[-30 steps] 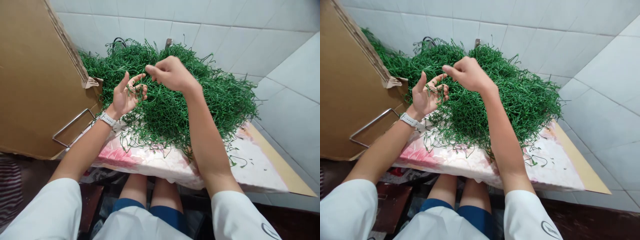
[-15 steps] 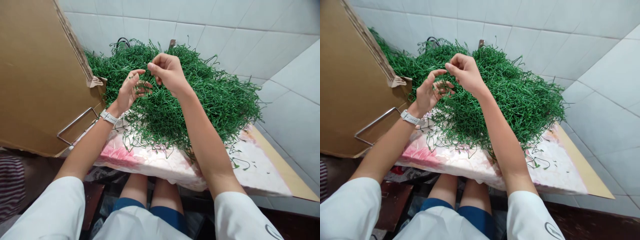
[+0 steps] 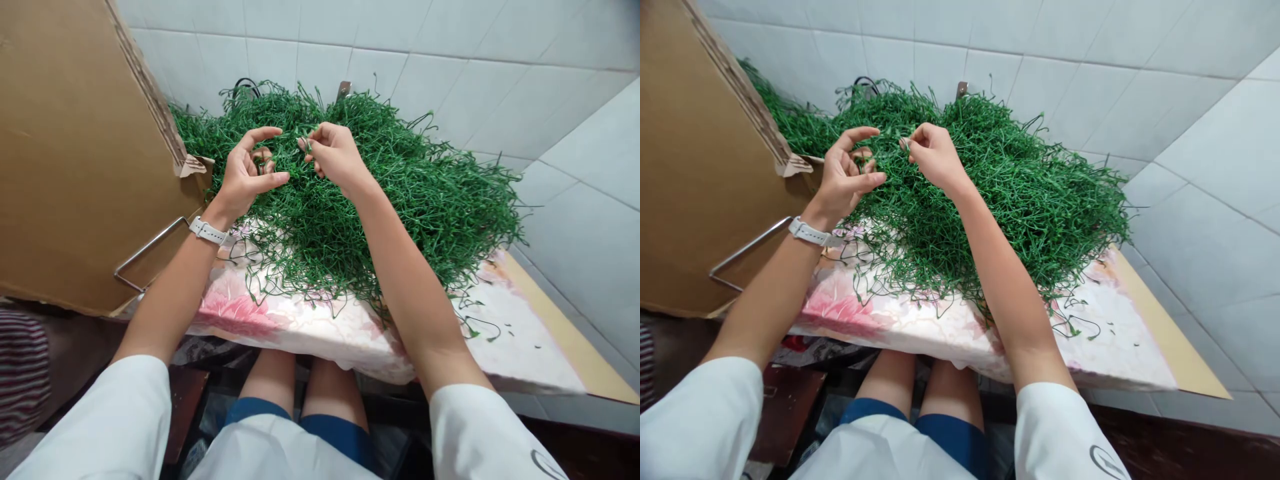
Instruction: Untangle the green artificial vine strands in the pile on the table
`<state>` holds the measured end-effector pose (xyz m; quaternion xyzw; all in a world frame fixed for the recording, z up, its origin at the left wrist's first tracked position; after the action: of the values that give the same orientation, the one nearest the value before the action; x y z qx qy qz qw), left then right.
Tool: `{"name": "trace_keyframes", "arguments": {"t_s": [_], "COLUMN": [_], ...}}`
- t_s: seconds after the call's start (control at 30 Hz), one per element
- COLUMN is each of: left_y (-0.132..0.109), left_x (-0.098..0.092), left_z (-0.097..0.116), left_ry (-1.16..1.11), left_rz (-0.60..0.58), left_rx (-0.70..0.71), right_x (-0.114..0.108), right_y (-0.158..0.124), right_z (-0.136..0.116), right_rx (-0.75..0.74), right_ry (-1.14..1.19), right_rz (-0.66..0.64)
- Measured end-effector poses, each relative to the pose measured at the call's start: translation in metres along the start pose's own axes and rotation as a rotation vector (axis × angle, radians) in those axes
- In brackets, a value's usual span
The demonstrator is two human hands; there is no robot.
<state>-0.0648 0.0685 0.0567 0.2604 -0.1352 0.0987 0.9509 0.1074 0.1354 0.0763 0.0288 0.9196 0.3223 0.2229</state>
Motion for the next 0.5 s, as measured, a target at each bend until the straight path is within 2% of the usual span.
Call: {"name": "trace_keyframes", "arguments": {"t_s": [0.23, 0.37, 0.5], "left_y": [0.004, 0.006, 0.004], "left_x": [0.001, 0.001, 0.002], "left_z": [-0.015, -0.020, -0.017], "left_ry": [-0.087, -0.140, -0.150], "left_rz": [0.061, 0.054, 0.046], "left_rx": [-0.246, -0.244, -0.211], "right_x": [-0.005, -0.010, -0.007], "right_y": [-0.003, -0.009, -0.008], "right_z": [-0.010, -0.019, -0.020], "right_rx": [-0.248, -0.341, -0.331], "right_ry": [-0.178, -0.220, -0.217], "right_rz": [0.048, 0.150, 0.076]}}
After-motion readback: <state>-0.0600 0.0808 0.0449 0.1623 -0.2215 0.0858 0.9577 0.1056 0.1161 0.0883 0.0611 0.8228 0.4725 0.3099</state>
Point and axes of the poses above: each hand's wrist, its own y-axis towards the middle knuckle, its own x-axis out of the palm, z = x × y, the point moved 4 cm from there along y, towards the middle knuckle, and after that the axes turned 14 degrees about z, right-handed, at the moved point
